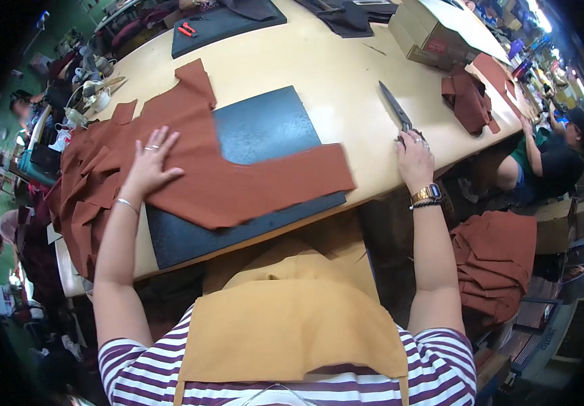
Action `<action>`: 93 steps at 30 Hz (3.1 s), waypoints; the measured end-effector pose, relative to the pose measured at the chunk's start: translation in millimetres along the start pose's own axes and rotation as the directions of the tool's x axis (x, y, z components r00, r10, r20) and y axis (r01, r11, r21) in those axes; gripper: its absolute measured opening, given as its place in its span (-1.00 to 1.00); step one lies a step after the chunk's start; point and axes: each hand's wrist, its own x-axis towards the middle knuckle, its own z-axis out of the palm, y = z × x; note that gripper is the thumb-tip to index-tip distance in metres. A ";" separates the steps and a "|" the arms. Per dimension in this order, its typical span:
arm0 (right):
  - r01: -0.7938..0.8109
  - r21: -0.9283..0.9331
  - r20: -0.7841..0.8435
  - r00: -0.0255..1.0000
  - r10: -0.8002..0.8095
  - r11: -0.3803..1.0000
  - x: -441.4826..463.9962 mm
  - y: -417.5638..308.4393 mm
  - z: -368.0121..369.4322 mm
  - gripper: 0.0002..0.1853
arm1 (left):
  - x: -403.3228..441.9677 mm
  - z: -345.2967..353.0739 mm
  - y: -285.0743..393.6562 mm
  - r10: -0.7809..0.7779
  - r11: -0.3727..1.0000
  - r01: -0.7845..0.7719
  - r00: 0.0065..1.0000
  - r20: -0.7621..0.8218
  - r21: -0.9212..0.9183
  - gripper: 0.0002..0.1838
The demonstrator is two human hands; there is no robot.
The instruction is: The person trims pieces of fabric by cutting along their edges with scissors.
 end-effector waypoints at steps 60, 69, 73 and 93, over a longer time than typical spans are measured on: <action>-0.784 0.616 0.759 0.616 -0.211 -0.074 -142.2 -131.9 -74.6 -0.85 | 25.4 0.2 182.4 0.266 0.755 -0.345 0.938 -0.221 -0.558 -0.58; -0.751 0.659 0.726 0.650 -0.224 -0.042 -142.2 -128.5 -65.4 -0.75 | 24.9 2.9 181.8 0.303 0.736 -0.396 0.918 -0.256 -0.549 -0.57; -0.749 0.662 0.736 0.640 -0.222 0.038 -145.7 -126.0 -68.9 -0.74 | 25.1 1.4 182.7 0.296 0.745 -0.385 0.923 -0.247 -0.544 -0.56; -0.776 0.629 0.764 0.628 -0.150 -0.047 -135.7 -138.8 -70.5 -0.87 | 24.0 -0.2 186.4 0.359 0.728 -0.440 0.898 -0.255 -0.525 -0.55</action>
